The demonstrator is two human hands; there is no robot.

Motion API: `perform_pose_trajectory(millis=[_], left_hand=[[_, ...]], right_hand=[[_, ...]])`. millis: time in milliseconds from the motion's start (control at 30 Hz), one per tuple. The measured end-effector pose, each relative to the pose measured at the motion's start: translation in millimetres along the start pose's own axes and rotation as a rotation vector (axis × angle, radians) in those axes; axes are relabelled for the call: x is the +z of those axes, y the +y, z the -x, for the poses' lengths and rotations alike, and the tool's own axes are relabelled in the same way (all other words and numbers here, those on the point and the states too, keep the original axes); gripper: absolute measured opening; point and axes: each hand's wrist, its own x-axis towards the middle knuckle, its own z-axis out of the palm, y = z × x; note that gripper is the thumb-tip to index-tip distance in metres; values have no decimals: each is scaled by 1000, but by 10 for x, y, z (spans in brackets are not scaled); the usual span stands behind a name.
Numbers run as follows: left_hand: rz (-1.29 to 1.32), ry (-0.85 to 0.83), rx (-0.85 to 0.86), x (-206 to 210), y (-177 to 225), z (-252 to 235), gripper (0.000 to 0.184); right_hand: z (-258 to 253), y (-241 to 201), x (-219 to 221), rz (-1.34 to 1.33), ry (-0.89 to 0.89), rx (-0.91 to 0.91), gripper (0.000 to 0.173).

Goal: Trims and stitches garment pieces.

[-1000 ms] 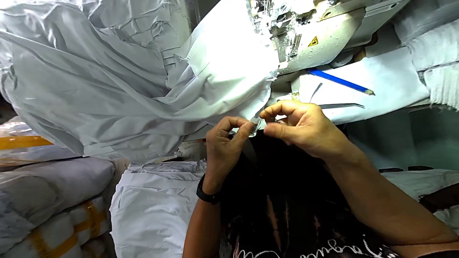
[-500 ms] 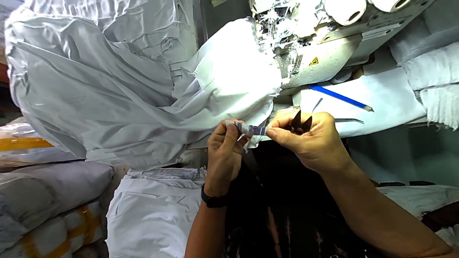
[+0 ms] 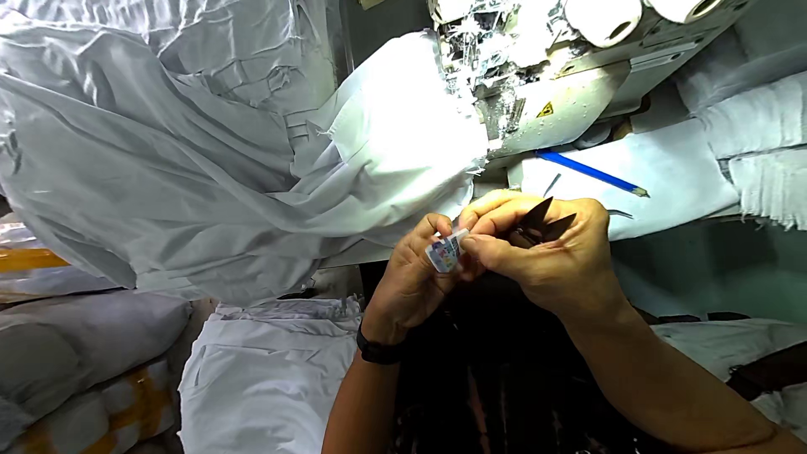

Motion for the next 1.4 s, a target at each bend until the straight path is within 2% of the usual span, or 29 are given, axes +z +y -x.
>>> perform_pose_trajectory(millis=[100,133,233,333,533,667,733,867,967,1067,1167,1400], left_hand=[[-248,78,104,65,55,23,43],[-370,122,149,97,79,33,45],[-702,218,291,164,139,79,27],[-857,298,352,233,174,107,13],[-962,367,384,246,180,93,10],[-1079,339,392,221,261,46,8],[-1189,305,408,271,400,-5,7],[-1448,263,487,539,793,-183,3],[-1638,234,549,634,914,-465,4],[-1804,273,506,570,820,-732,9],[-1917,336,448,448,678,-854,10],[-1932,394,443,418,642,-868,9]], right_hand=[[3,4,-11,15,11,18,8],[3,6,-11,21,13,26,9],[4,12,-5,29,8,37,10],[3,16,8,31,8,46,12],[-13,55,49,-8,50,64,14],[-65,62,49,-25,64,84,14],[-150,58,-43,57,41,-17,11],[-462,237,-414,659,137,-460,19],[-627,412,-593,908,73,-628,22],[-628,516,-605,884,-17,-752,15],[-546,586,-560,779,-17,-793,15],[-510,563,-489,864,3,-841,15]])
